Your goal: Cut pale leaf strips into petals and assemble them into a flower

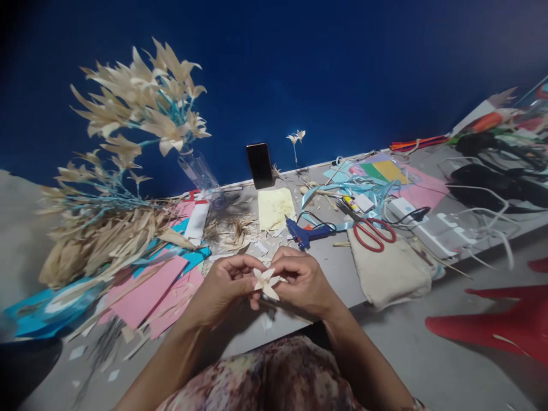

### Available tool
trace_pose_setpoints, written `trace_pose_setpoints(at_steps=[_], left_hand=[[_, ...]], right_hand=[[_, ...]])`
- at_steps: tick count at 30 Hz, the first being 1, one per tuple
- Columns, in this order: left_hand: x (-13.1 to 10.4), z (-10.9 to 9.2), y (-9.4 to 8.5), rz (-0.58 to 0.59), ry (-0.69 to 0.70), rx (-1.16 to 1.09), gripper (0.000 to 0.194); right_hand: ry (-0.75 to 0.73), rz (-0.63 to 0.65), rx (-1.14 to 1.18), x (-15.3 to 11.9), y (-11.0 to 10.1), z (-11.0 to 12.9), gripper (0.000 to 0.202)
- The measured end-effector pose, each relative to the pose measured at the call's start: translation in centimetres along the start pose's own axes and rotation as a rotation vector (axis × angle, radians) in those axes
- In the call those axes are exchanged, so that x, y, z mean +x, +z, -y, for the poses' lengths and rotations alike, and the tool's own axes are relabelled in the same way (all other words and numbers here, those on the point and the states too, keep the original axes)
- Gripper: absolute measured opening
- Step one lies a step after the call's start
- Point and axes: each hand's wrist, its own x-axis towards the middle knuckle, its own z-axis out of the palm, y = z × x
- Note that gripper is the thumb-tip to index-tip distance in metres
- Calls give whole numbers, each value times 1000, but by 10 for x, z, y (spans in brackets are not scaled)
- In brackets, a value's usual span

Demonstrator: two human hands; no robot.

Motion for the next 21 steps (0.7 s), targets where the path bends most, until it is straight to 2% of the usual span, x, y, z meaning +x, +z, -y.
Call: trace_pose_setpoints(at_steps=[4,7,11,13,17,21], left_hand=[[-4,-4,1,67,-70,47,24],[-8,-7,3,96,-112,65,23],[-16,-7,5,105,-102,124,21],[-20,-4,7,40,5,146,19],[-22,6,10,-255,287,269,11],[-18,14,11,-418,365,304,8]], right_hand=[[25,132,43,1,-8,7,5],[73,252,71,5,-14,13,11],[132,287,62,10,-18,17,18],[137,257,22,12,-17,17,16],[142,119,30,10,-4,10,7],[223,-45,272,3,17,-1,14]])
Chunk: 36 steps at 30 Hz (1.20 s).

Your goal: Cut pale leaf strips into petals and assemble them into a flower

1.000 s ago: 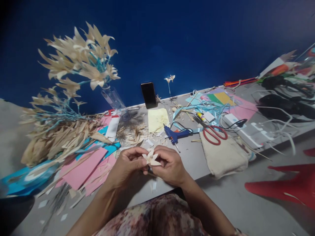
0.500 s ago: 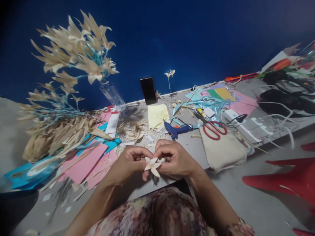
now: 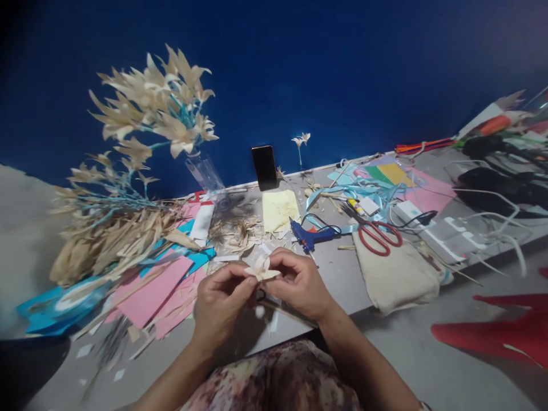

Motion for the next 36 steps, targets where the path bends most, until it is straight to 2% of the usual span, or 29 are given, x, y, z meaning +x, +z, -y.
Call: trace_pose_setpoints(at_steps=[3,5,11,15,19,22,25,27,29,33,36], left_hand=[[0,1,0,-39,31,27,6],[0,-1,-1,-9,-4,11,10],[7,-3,-6,230,-346,-268,23],[10,-1,-6,352,-468,-383,28],[8,1,-3,294,-410,-368,26],[6,2,0,204,-332,-350,23],[6,3,0,176,-307,-343,23],[6,3,0,170,-285,-324,25],[6,2,1,168,-267,-353,27],[8,5,3,177,-298,-546,33],[9,9,3,143,-266,-566,33]], right_hand=[[83,-79,155,-2,8,-10,23],[113,-80,210,-3,9,-13,26],[112,34,247,-4,1,-10,20],[119,157,220,-2,-7,-4,18],[97,164,126,0,-10,0,12],[14,75,24,-1,-7,4,8],[-27,-30,-62,-5,0,4,11],[-14,-52,-88,-9,4,0,14],[50,-61,-31,-12,7,-7,13],[197,-120,141,-15,9,-21,23],[114,-145,144,-12,14,-20,16]])
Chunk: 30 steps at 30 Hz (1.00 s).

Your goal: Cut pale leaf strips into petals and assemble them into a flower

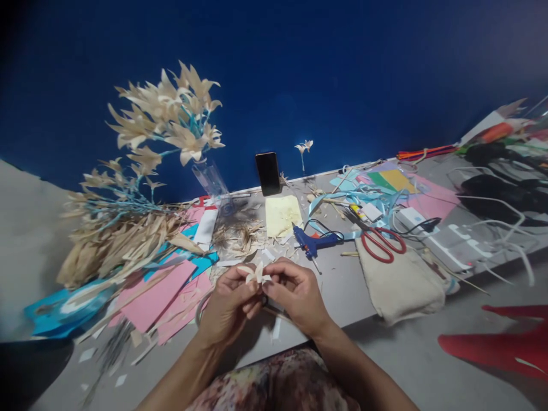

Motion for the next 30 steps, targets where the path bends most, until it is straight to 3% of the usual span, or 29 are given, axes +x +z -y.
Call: trace_pose_setpoints(at_steps=[6,8,12,16,20,24,30], left_hand=[[0,-14,-6,-31,220,270,16],[-1,-22,-8,23,189,270,16],[2,-32,-17,183,-9,170,19],[6,-34,-25,235,-84,112,21],[8,-37,-27,221,-15,155,16],[10,-39,-28,160,99,259,15],[18,-26,-35,39,131,294,15]], right_hand=[[-140,52,9,12,10,9,3],[-117,105,38,17,11,10,5],[-27,246,144,22,11,11,9],[24,327,174,27,12,11,11],[42,240,135,33,16,9,10],[15,254,43,39,18,9,12],[9,220,4,39,16,6,8]])
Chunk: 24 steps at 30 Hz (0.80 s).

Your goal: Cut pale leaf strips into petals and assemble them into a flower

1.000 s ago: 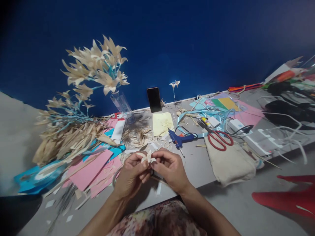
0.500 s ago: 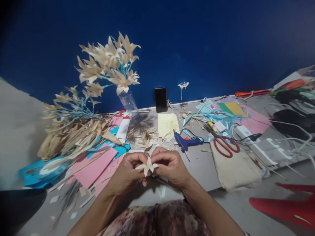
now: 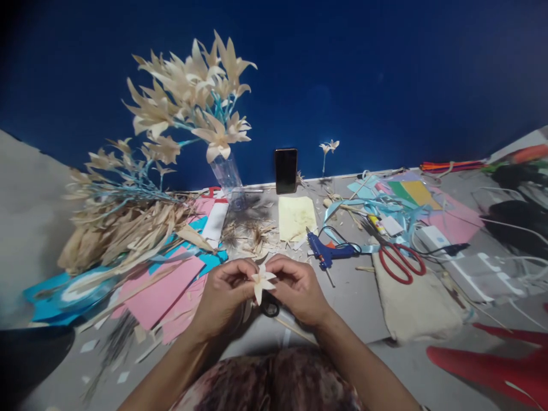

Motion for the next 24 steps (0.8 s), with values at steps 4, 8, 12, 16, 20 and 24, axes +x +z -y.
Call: trace_pose_setpoints(at_steps=[4,8,12,16,20,24], left_hand=[[2,12,2,-88,65,45,14],[2,21,6,-170,146,50,13],[3,26,9,-220,203,15,14],[3,22,14,-186,221,10,14],[-6,12,24,-148,216,79,11],[-23,6,32,-119,274,147,7]], right_hand=[[59,-31,16,-1,3,-5,8],[168,-99,106,-5,10,-12,16],[166,-215,10,-10,15,-14,20],[-95,-273,-280,-16,15,-7,13],[-248,-298,-362,-25,16,2,5],[-252,-345,-259,-36,18,9,9]])
